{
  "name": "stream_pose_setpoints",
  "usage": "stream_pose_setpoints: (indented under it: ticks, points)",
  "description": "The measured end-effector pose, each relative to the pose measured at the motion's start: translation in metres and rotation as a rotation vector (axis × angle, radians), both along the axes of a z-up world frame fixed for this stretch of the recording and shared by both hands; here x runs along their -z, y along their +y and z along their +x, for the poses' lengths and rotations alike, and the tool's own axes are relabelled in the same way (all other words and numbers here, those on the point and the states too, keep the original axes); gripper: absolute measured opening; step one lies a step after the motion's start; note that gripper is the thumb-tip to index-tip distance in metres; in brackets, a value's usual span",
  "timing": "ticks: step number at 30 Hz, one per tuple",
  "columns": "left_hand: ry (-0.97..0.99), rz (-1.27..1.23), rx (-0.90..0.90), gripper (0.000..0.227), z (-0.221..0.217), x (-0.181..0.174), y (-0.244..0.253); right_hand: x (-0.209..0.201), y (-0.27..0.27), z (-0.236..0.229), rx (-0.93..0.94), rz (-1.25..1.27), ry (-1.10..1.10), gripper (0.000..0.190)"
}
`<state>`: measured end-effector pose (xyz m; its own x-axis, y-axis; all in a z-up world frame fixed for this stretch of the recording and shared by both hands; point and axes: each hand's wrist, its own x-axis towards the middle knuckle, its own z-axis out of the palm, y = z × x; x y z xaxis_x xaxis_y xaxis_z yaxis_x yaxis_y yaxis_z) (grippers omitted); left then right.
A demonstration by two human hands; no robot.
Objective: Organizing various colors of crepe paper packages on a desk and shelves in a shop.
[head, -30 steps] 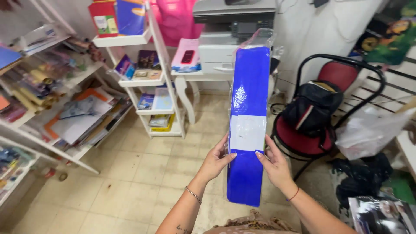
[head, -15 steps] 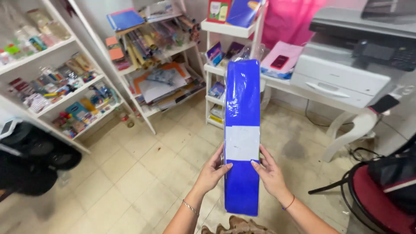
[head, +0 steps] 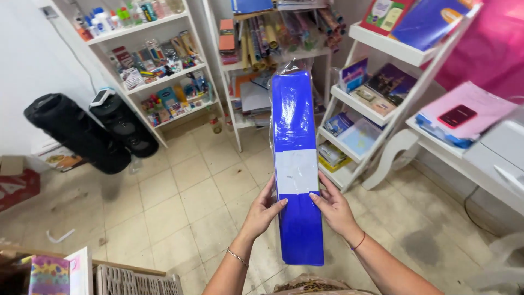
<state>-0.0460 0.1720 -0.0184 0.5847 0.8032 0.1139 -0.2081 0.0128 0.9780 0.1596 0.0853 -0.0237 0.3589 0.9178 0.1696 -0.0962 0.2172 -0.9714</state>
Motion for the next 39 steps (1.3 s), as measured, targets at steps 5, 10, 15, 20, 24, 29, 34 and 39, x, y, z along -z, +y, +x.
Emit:
stream_pose_setpoints:
  ticks: [5,10,15,20,24,29,34,39]
  points:
    - [-0.041,-0.052,-0.109,0.085,-0.002,-0.001,0.026,-0.006,0.053,0.004,-0.156,-0.038,-0.06,0.076]
    - [-0.029,-0.066,-0.167,0.085,-0.017,-0.003,0.068,0.001,0.112,-0.005,-0.247,-0.047,-0.036,0.075]
    - [-0.033,-0.109,-0.185,0.087,-0.039,0.008,0.131,0.009,0.18,-0.023,-0.287,-0.066,-0.023,0.075]
    - [-0.017,-0.107,-0.166,0.087,-0.064,0.01,0.218,0.011,0.261,-0.048,-0.254,-0.085,-0.003,0.074]
    - [-0.014,-0.096,-0.134,0.087,-0.079,-0.003,0.281,0.004,0.318,-0.073,-0.201,-0.071,0.043,0.075]
    - [-0.01,-0.099,-0.096,0.086,-0.09,0.0,0.348,-0.003,0.373,-0.087,-0.154,-0.086,0.059,0.075]
    - [-0.032,-0.099,-0.087,0.086,-0.085,0.011,0.41,0.012,0.434,-0.079,-0.128,-0.086,0.074,0.075]
    - [-0.058,-0.109,-0.104,0.085,-0.069,0.022,0.472,0.034,0.501,-0.057,-0.14,-0.075,0.088,0.075]
